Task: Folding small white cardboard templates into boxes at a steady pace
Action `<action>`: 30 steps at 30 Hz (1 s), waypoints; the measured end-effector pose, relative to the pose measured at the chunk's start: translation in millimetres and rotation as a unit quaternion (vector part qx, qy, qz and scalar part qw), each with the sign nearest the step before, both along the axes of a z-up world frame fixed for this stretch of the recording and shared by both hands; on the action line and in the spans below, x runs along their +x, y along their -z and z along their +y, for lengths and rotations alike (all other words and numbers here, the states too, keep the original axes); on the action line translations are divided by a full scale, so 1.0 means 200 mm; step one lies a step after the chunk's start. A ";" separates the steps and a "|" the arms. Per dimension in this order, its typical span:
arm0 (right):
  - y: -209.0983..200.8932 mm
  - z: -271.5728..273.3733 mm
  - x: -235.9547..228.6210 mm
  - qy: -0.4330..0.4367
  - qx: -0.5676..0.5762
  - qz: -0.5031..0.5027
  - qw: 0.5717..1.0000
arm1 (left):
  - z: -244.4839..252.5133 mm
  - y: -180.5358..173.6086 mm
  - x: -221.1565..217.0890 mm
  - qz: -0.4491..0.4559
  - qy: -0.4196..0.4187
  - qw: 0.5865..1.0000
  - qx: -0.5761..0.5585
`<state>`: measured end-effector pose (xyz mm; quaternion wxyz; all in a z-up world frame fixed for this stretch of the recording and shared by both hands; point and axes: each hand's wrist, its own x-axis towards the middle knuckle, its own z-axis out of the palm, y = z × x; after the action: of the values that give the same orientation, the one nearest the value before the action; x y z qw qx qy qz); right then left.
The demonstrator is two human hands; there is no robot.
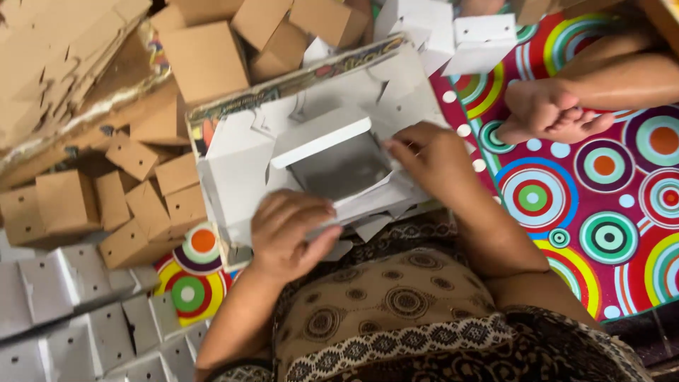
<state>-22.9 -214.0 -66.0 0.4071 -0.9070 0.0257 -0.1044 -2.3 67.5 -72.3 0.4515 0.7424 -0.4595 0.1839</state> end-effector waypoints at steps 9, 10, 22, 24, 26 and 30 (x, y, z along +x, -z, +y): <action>-0.04 -0.04 0.03 -0.067 0.095 -0.014 0.993 | 0.03 -0.22 -0.03 0.290 -0.198 0.932 0.088; -0.02 -0.03 0.05 -0.091 0.147 0.016 0.985 | 0.01 -0.23 -0.03 0.364 -0.152 0.912 0.113; -0.10 -0.06 0.07 -0.211 0.096 0.087 0.969 | 0.15 -0.06 0.06 0.472 -0.066 0.866 0.154; -0.04 -0.04 0.11 -0.191 0.087 0.093 0.973 | 0.12 0.08 0.09 0.474 -0.076 0.869 0.122; 0.01 -0.02 0.12 -0.171 0.078 0.098 0.977 | 0.11 0.21 0.12 0.474 -0.085 0.872 0.090; 0.13 -0.04 0.15 -0.094 0.106 0.067 0.988 | 0.09 0.29 0.18 0.494 -0.088 0.864 -0.029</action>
<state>7.6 -222.8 -92.6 0.5060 -0.8623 -0.0216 -0.0012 33.8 85.1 -129.4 0.6230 0.7598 -0.1031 -0.1547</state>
